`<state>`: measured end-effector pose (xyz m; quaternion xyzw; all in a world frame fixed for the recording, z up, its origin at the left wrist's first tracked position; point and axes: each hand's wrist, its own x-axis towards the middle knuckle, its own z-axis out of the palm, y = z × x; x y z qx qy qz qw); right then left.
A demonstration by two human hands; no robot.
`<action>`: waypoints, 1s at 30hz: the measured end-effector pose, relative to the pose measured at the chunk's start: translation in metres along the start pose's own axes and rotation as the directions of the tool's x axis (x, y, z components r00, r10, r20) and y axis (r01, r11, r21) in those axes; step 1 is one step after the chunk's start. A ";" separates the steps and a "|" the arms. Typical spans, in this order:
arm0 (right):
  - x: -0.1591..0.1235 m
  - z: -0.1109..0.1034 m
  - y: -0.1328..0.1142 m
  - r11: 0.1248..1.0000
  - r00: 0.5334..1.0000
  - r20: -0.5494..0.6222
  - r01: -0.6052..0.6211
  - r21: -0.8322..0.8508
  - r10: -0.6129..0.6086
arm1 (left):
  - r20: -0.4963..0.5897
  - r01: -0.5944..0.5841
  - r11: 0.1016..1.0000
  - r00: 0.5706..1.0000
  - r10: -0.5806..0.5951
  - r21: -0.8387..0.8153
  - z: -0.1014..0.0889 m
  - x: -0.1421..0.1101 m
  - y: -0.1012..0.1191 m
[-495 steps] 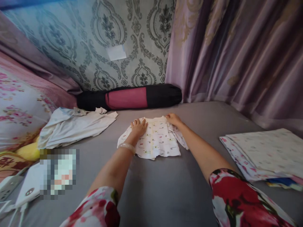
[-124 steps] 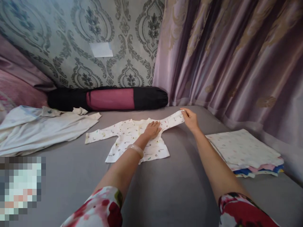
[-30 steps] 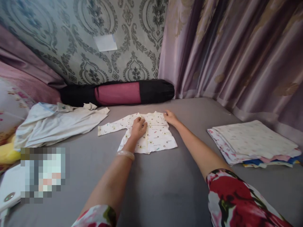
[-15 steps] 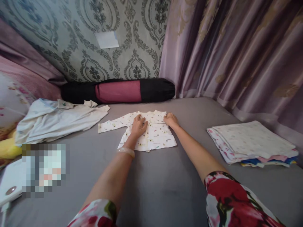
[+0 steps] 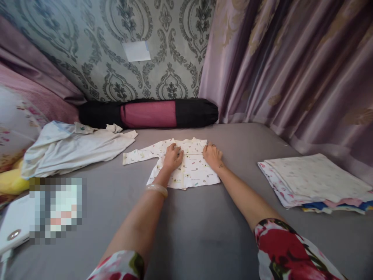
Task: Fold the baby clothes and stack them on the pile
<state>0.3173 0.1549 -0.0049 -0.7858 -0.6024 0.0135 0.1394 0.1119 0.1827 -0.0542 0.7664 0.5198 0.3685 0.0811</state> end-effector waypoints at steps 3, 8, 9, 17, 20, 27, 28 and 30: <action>0.003 -0.006 -0.002 1.000 1.000 0.027 -0.015 -0.004 0.015 | -0.008 -0.010 1.000 1.000 0.010 0.015 -0.002 -0.001 0.003; 0.002 -0.004 -0.021 0.970 0.970 -0.036 0.240 -0.032 -0.241 | 0.010 -0.070 0.997 0.998 0.069 0.046 -0.005 0.000 0.006; 0.001 0.000 -0.028 0.952 0.952 -0.027 0.305 -0.019 -0.305 | 0.015 -0.081 0.996 0.997 0.080 0.045 -0.005 0.000 0.007; -0.004 0.032 -0.051 0.933 0.923 0.139 0.356 0.049 -0.359 | 0.050 -0.065 0.995 0.997 0.061 0.080 -0.003 0.001 0.006; 0.005 0.030 -0.037 0.937 0.928 0.133 0.349 0.025 -0.349 | 0.041 -0.036 0.996 0.999 0.033 0.083 -0.001 0.001 0.005; 0.025 0.023 -0.003 0.942 0.932 0.144 0.336 -0.005 -0.332 | 0.048 0.000 0.998 0.999 -0.003 0.063 -0.003 0.000 0.007; 0.026 0.022 -0.001 0.940 0.929 0.147 0.342 0.000 -0.339 | 0.051 0.001 0.998 0.999 -0.005 0.070 -0.004 0.000 0.008; 0.028 0.022 0.000 0.940 0.928 0.152 0.342 0.009 -0.340 | 0.063 0.007 0.996 0.998 -0.013 0.084 -0.005 0.000 0.009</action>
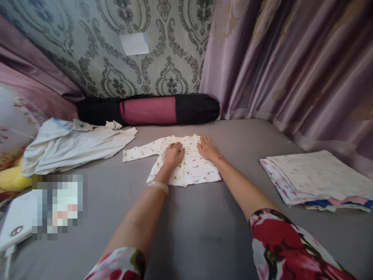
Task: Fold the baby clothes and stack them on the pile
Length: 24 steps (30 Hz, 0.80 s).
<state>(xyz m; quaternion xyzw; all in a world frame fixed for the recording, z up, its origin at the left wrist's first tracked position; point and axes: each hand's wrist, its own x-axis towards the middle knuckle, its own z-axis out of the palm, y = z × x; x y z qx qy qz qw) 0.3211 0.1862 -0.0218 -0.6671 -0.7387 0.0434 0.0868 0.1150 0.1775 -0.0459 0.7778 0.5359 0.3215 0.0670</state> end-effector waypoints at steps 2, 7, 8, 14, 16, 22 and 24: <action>0.002 -0.003 0.001 1.000 1.000 0.028 -0.003 0.020 0.002 | 0.018 0.011 1.000 1.000 -0.011 0.012 -0.002 0.000 0.002; -0.012 -0.016 -0.002 0.997 0.995 0.089 0.034 0.070 -0.041 | 0.050 0.036 0.998 0.998 -0.038 0.045 -0.007 0.000 0.007; -0.020 -0.017 -0.004 0.996 0.996 0.062 0.067 0.064 -0.071 | 0.060 0.035 0.998 0.997 -0.039 0.057 -0.008 0.000 0.008; -0.076 -0.011 -0.020 0.969 0.967 0.073 0.243 0.046 -0.246 | 0.085 0.033 0.993 0.995 -0.043 0.116 -0.010 -0.002 0.011; -0.084 -0.008 -0.021 0.974 0.969 0.092 0.226 0.031 -0.228 | 0.087 0.040 0.992 0.995 -0.051 0.120 -0.011 -0.002 0.011; -0.083 -0.005 -0.020 0.978 0.976 0.067 0.210 -0.009 -0.209 | 0.095 0.046 0.993 0.994 -0.057 0.113 -0.012 -0.002 0.012; -0.084 -0.005 -0.021 0.978 0.977 0.065 0.207 -0.022 -0.205 | 0.082 0.046 0.994 0.995 -0.055 0.104 -0.012 -0.002 0.012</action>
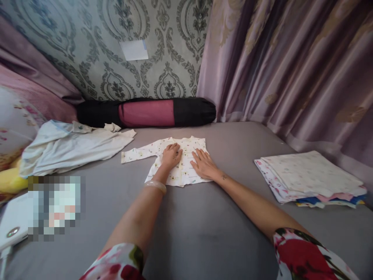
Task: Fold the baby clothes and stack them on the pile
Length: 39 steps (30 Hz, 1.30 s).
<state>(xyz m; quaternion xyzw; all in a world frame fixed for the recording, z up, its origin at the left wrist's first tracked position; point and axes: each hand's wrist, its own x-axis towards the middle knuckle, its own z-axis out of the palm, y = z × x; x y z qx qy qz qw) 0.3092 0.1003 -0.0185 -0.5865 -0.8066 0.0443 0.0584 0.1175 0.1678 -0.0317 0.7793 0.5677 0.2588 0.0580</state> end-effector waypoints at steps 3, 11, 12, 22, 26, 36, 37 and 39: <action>0.001 -0.006 -0.003 1.000 1.000 0.020 0.002 -0.016 -0.001 | -0.024 -0.013 1.000 1.000 0.013 -0.025 0.001 0.000 0.000; 0.053 -0.023 -0.004 0.998 0.995 -0.074 -0.064 0.003 0.064 | -0.020 0.006 1.000 1.000 -0.005 0.027 0.001 0.001 0.002; 0.063 -0.020 -0.002 0.997 0.995 -0.063 -0.081 0.005 0.081 | 0.009 0.017 0.999 1.000 -0.018 0.051 0.000 0.001 0.003; 0.095 0.004 0.004 0.984 0.984 0.008 -0.179 0.002 0.179 | 0.176 0.120 0.966 0.971 -0.163 0.230 0.000 0.004 0.012; 0.096 0.001 0.003 0.981 0.980 0.038 -0.194 -0.013 0.195 | 0.229 0.122 0.962 0.957 -0.180 0.245 0.002 0.005 0.010; 0.112 -0.040 -0.009 0.971 0.941 0.239 -0.226 -0.079 0.239 | 0.119 0.133 0.982 0.986 -0.117 -0.132 -0.020 0.019 -0.024; 0.114 -0.041 -0.012 0.969 0.938 0.243 -0.235 -0.077 0.247 | 0.045 0.112 0.982 0.993 -0.107 -0.153 -0.027 0.017 -0.034; 0.118 -0.039 -0.024 0.974 0.958 0.176 -0.218 -0.057 0.225 | -0.077 0.138 0.983 0.986 -0.148 -0.123 -0.045 0.008 -0.057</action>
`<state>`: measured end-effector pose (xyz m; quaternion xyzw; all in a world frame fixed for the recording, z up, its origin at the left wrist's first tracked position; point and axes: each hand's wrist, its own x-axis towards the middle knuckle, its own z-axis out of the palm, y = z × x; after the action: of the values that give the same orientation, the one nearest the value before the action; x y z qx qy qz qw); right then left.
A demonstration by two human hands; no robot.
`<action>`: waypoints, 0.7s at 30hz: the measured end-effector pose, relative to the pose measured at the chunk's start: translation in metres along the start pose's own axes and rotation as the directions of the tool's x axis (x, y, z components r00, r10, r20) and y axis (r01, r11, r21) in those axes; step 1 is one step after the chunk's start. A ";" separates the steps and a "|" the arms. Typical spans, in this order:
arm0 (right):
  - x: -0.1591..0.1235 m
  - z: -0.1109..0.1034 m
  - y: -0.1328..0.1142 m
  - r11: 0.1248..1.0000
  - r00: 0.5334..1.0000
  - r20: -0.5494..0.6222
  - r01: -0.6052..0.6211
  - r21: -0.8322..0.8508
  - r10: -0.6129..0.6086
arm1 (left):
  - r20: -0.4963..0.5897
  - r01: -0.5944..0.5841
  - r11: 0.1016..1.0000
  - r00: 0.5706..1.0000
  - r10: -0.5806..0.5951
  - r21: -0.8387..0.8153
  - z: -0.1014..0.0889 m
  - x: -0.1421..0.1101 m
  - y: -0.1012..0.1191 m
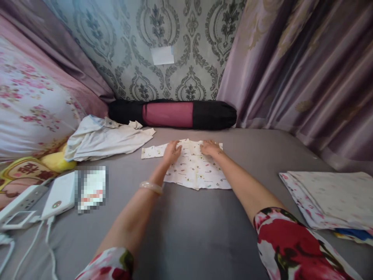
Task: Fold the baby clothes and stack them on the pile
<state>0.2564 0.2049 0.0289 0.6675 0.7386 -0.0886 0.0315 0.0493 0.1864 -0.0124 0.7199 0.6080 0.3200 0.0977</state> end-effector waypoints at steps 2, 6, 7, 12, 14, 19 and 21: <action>-0.001 0.007 -0.017 0.997 0.993 -0.096 0.077 0.025 -0.074 | -0.105 0.117 0.989 0.989 -0.106 0.095 -0.023 -0.007 -0.022; -0.001 0.028 -0.059 0.961 0.960 -0.113 0.266 0.080 -0.256 | -0.225 0.416 0.870 0.904 -0.364 0.266 -0.063 -0.024 -0.058; 0.000 0.033 -0.069 0.950 0.952 -0.103 0.296 0.095 -0.287 | -0.242 0.474 0.831 0.877 -0.416 0.290 -0.070 -0.029 -0.064; 0.006 0.043 -0.098 0.932 0.943 -0.058 0.333 0.146 -0.328 | -0.249 0.616 0.710 0.787 -0.564 0.341 -0.082 -0.040 -0.086; 0.007 0.044 -0.101 0.936 0.949 -0.040 0.315 0.156 -0.313 | -0.232 0.621 0.710 0.783 -0.576 0.333 -0.082 -0.039 -0.092; 0.007 0.044 -0.103 0.947 0.958 -0.007 0.284 0.150 -0.286 | -0.164 0.679 0.706 0.734 -0.660 0.201 -0.082 -0.025 -0.101; 0.007 0.040 -0.105 0.952 0.960 0.027 0.273 0.136 -0.279 | -0.148 0.724 0.684 0.689 -0.709 0.091 -0.082 -0.018 -0.103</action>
<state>0.1490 0.1955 -0.0020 0.5561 0.8164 -0.1555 -0.0080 -0.0827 0.1743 -0.0092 0.4126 0.8663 0.2482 0.1326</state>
